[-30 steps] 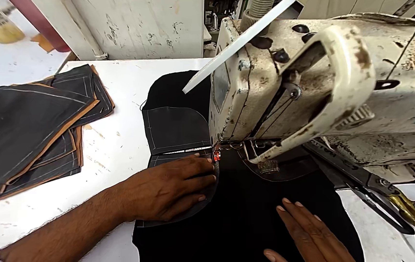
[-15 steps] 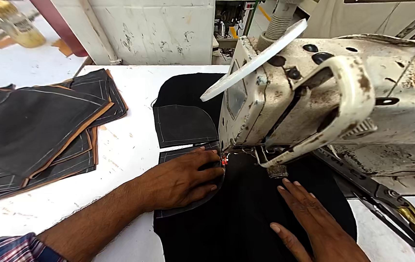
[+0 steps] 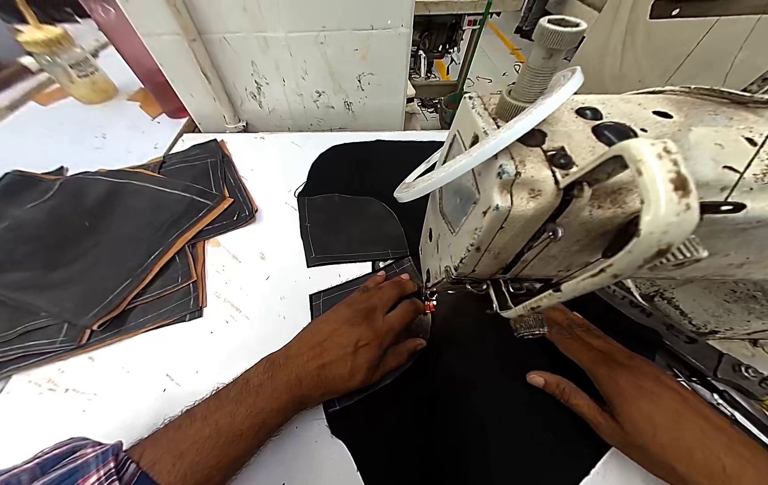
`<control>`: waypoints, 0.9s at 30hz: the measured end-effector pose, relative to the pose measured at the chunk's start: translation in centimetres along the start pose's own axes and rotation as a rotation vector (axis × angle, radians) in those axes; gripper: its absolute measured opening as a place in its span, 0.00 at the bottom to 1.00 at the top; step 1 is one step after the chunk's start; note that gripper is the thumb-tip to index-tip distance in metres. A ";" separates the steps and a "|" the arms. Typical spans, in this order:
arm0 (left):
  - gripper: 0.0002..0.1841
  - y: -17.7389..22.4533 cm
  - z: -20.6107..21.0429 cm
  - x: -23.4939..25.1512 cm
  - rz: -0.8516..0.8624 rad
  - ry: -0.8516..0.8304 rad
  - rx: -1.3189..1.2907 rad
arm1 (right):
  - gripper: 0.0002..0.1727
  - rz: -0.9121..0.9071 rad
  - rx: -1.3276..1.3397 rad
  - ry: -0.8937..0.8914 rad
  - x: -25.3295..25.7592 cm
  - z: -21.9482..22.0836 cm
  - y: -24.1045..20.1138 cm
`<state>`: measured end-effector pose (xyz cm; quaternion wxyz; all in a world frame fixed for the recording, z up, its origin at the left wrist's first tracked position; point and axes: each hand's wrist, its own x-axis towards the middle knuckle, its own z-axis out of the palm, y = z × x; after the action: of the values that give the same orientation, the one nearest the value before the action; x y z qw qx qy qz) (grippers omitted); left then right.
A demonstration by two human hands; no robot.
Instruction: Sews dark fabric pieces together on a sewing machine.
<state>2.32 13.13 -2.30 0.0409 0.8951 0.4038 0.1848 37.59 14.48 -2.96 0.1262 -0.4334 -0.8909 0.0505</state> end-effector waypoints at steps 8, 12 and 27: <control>0.23 0.9 0.6 0.1 -0.092 0.016 0.020 | 0.42 -0.058 -0.035 -0.053 1.5 -0.7 1.4; 0.24 1.5 0.8 0.2 -0.147 0.030 0.044 | 0.42 -0.087 -0.044 -0.086 3.0 -1.3 2.0; 0.26 2.2 2.2 1.4 -0.366 0.081 0.110 | 0.26 -0.132 -0.115 -0.236 8.1 -3.8 3.3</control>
<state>5.54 12.85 -3.44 0.0085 0.7994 0.5707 0.1876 36.35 22.78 1.55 -0.0014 -0.3713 -0.9276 0.0414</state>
